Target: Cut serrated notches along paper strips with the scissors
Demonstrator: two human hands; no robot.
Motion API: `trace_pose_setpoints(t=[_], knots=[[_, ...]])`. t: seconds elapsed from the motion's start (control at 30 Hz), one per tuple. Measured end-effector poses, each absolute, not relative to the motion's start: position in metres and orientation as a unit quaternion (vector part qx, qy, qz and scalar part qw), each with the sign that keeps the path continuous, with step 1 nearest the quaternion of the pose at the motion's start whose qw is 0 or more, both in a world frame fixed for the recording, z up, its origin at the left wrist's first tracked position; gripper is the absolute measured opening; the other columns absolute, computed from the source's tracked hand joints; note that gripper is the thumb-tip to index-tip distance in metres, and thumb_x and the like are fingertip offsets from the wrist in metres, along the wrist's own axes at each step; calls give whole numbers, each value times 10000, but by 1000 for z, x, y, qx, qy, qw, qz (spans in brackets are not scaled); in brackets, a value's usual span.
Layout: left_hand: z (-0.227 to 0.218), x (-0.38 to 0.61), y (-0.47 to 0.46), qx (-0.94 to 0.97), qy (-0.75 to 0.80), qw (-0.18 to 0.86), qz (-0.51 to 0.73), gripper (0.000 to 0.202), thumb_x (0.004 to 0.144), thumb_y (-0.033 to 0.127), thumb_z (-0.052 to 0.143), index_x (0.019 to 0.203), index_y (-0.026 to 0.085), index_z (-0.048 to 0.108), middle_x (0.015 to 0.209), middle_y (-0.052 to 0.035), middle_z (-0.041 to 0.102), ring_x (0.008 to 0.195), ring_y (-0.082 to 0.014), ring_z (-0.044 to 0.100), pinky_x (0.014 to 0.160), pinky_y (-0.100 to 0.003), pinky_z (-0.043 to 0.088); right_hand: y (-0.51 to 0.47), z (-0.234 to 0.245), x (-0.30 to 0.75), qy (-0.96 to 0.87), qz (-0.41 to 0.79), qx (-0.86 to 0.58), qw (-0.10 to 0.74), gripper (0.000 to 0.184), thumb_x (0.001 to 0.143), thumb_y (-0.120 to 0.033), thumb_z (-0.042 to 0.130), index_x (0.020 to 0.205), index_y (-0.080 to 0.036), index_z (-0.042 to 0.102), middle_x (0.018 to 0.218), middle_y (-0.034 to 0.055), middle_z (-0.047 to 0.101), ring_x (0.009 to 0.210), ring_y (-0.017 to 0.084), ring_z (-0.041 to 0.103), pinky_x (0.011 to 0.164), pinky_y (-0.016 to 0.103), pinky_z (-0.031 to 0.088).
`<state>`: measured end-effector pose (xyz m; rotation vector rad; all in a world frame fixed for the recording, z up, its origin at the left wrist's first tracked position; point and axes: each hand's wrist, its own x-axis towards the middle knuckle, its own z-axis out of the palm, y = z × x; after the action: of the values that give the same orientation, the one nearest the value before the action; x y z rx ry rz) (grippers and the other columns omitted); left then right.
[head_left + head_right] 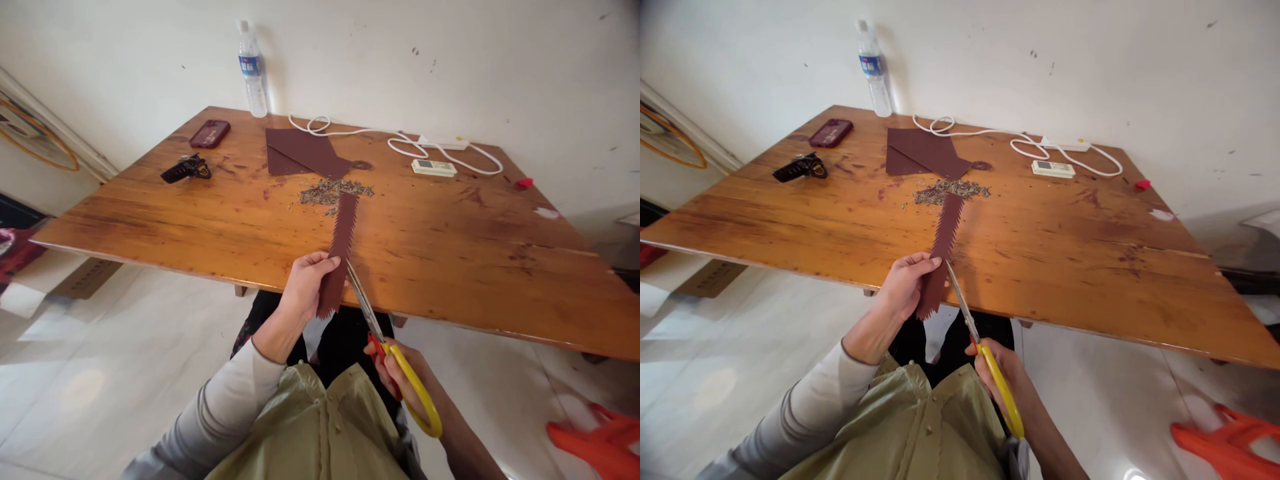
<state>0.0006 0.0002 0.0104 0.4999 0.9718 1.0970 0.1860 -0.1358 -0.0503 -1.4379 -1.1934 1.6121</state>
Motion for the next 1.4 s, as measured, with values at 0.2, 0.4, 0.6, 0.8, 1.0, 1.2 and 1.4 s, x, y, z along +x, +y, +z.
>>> trace_pose_setpoints(t=[0.2, 0.4, 0.6, 0.8, 1.0, 1.2, 1.4], knots=[[8, 1, 0, 235, 450, 683, 526, 239, 563, 216, 830, 535, 162, 598, 517, 30, 554, 468, -78, 481, 480, -220, 349, -139, -49, 176, -434, 601, -588, 323, 525, 849, -697, 621, 947, -183, 656, 522, -86, 365, 466, 100, 285, 460, 237, 215], [8, 2, 0, 232, 449, 679, 532, 207, 562, 198, 814, 532, 161, 612, 534, 29, 551, 495, -79, 475, 502, -224, 347, -140, -42, 174, -413, 603, -605, 316, 531, 828, -705, 643, 895, -179, 629, 538, -91, 342, 485, 92, 262, 462, 232, 197], [10, 2, 0, 219, 450, 684, 532, 208, 547, 193, 824, 544, 152, 620, 542, 22, 568, 497, -81, 497, 492, -216, 359, -142, -38, 167, -411, 592, -606, 337, 576, 822, -768, 603, 795, -193, 591, 525, -95, 323, 470, 83, 241, 449, 236, 177], [12, 2, -1, 215, 441, 703, 515, 232, 604, 218, 802, 578, 170, 576, 533, 31, 544, 462, -107, 519, 490, -252, 457, -140, -39, 172, -410, 607, -600, 320, 578, 835, -772, 584, 818, -194, 605, 507, -94, 353, 427, 82, 281, 423, 226, 205], [12, 2, 0, 202, 424, 707, 529, 282, 636, 232, 832, 612, 175, 557, 556, 48, 528, 477, -98, 525, 527, -262, 526, -137, -49, 185, -430, 630, -558, 329, 636, 817, -803, 570, 934, -182, 637, 527, -105, 344, 402, 68, 254, 400, 209, 220], [15, 3, 0, 209, 423, 711, 521, 253, 615, 228, 829, 587, 160, 587, 529, 33, 555, 456, -94, 529, 458, -215, 441, -138, -55, 194, -441, 615, -566, 326, 611, 807, -773, 617, 925, -175, 658, 488, -110, 331, 394, 62, 229, 412, 232, 150], [9, 0, 1, 234, 427, 701, 521, 232, 562, 238, 854, 591, 154, 640, 539, 26, 582, 464, -82, 517, 465, -205, 408, -136, -58, 193, -415, 594, -598, 344, 552, 785, -729, 688, 881, -186, 654, 464, -116, 290, 394, 62, 189, 412, 256, 112]])
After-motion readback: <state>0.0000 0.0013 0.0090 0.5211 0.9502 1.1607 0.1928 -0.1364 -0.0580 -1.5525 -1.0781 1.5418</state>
